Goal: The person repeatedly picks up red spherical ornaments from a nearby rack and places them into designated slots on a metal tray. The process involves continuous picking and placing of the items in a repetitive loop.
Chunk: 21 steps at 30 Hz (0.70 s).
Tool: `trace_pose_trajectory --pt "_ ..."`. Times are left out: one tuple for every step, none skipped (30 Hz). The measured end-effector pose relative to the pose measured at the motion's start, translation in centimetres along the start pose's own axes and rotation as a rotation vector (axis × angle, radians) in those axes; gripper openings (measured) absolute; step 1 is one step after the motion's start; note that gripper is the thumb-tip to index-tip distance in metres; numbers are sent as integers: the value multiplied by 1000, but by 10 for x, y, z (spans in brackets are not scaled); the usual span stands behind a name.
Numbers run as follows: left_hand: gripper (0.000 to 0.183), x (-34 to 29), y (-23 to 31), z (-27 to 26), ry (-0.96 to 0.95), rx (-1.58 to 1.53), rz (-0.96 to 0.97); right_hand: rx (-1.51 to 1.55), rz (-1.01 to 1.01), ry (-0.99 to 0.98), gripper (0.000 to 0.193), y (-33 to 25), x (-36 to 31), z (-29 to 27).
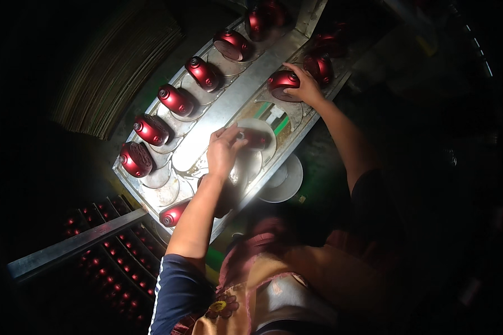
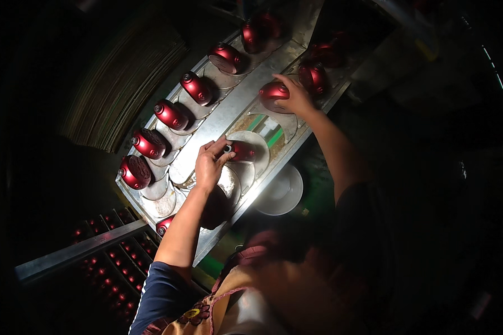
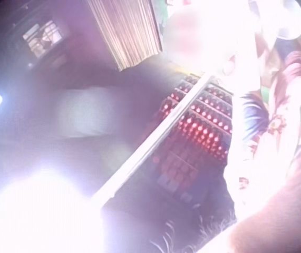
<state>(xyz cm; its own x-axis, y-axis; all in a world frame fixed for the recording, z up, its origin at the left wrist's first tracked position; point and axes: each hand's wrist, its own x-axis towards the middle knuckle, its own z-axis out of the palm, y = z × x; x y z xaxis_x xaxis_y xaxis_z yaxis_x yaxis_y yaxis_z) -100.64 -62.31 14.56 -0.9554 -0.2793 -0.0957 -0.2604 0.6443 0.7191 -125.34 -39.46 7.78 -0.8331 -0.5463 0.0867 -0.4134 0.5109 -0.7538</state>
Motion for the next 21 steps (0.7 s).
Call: trace_pose_trajectory --pt "39 6 4 0 -35 -17 29 -17 40 35 90 5 3 -2" --pt "40 15 6 2 -93 18 57 -36 87 104 89 14 9 -3" --pt "39 19 10 2 -137 36 80 -156 111 208 86 18 10 -6" --pt "38 26 11 5 -191 51 94 -165 111 262 84 26 13 -6" --pt "37 34 14 10 -239 -22 67 -196 157 305 82 31 15 -8" --pt "35 43 17 17 -288 -29 68 -232 231 301 81 38 16 -7" --pt "35 52 21 25 -312 -47 121 -287 300 247 77 44 24 -7" --pt "36 61 26 34 -335 -66 175 -307 201 266 77 51 31 -10" --pt "38 71 31 42 -312 -40 158 -281 249 269 78 60 41 -13" --pt "39 76 37 48 -285 -6 126 -259 271 283 79 67 49 -17" --pt "47 80 45 53 -265 21 94 -256 394 250 82 78 54 -23" --pt "53 82 53 54 -241 30 99 -263 482 257 84 87 60 -30" --pt "55 80 59 53 -153 -24 163 -291 486 317 87 97 59 -34" --pt "57 74 67 49 -106 -47 184 -334 519 384 90 104 56 -38" --pt "57 64 73 41 -70 -135 173 -285 475 487 92 111 47 -42" --pt "57 48 79 30 -29 -223 191 -148 391 535 86 111 32 -48" --pt "54 31 70 17 -21 -216 85 48 298 539 76 113 20 -31" --pt "44 -1 70 1 1 -323 47 181 242 547 66 104 -7 -26" --pt "40 -39 69 -8 74 -479 -1 329 275 538 58 92 -35 -22" --pt "36 -79 59 -21 46 -610 -119 491 247 532 54 76 -64 -10" --pt "30 -126 49 -33 137 -485 -154 538 184 482 52 53 -100 2"
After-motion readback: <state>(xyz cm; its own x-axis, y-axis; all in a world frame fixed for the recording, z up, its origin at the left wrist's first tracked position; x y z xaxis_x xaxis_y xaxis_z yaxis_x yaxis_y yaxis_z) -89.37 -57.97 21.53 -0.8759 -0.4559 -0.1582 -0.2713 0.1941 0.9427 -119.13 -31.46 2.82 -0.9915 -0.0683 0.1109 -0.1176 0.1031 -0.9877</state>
